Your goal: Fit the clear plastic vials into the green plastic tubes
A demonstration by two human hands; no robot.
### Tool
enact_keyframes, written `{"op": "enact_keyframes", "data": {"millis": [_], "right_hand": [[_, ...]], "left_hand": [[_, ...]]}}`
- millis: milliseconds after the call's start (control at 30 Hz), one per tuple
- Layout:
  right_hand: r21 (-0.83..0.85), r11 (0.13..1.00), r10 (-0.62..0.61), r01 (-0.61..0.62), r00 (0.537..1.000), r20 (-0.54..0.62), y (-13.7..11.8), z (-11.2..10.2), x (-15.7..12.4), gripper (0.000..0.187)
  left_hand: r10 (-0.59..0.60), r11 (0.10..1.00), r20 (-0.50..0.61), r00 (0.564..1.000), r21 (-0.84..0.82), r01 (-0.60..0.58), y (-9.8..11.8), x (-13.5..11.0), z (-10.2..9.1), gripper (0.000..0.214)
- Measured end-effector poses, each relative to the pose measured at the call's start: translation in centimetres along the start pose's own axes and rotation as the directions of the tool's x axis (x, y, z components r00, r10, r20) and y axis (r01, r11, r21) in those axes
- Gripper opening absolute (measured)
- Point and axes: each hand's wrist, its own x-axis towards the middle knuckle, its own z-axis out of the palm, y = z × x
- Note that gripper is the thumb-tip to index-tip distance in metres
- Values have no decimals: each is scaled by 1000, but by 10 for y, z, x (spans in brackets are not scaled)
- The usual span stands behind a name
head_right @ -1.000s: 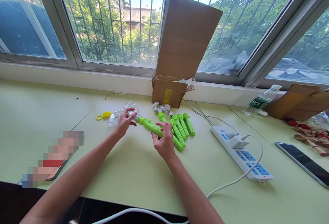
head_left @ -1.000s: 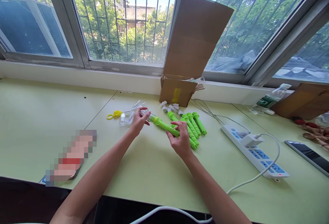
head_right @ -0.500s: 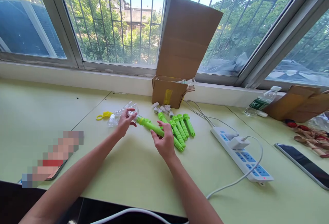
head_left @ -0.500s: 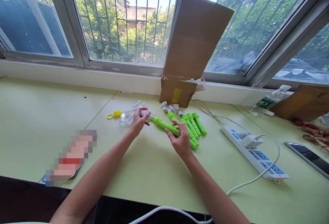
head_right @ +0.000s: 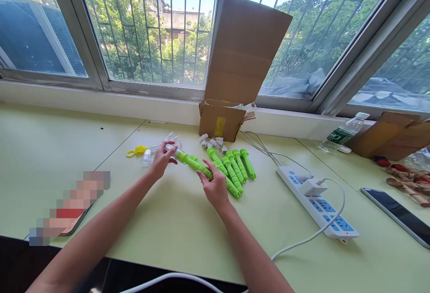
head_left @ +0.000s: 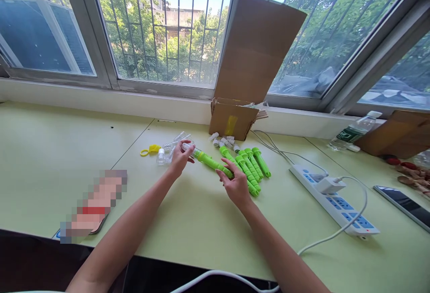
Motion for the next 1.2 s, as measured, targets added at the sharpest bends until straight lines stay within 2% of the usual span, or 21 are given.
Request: {"op": "enact_keyframes", "data": {"millis": [133,367,567,767,867,967,1133,1200], "right_hand": [[-27,999,42,-41,999,31,-6,-2,-2,49],[-38,996,-78,79,997,9,-13,-4,-1,48],[-26,997,-78,78,997,-1,-11,-4,0,42],[10,1000,-3,2,1000,30,-6,-2,1,43],[67,995,64,-72,991,114,-4,-1,0,37],[98,987,106,-126,977,185,-4,0,0,40],[-45,999,33,-28,993,109,-9,-2,-1,41],[-89,996,-6,16,994,112,-10,-2,-2,44]], "left_hand": [[-4,1000,-7,1000,11,4,0,-1,1,47],[5,1000,-11,1000,25,-5,0,-2,3,46],[2,1000,-7,1000,23,-2,-1,-2,3,47],[-3,1000,-5,1000,16,4,-1,-1,2,46],[-3,1000,-11,1000,-1,3,0,-1,2,46],[5,1000,-7,1000,-4,-5,-1,-1,4,46],[6,1000,29,1000,10,-6,-4,-2,5,46],[9,1000,26,1000,11,-9,-5,-1,5,46]]}}
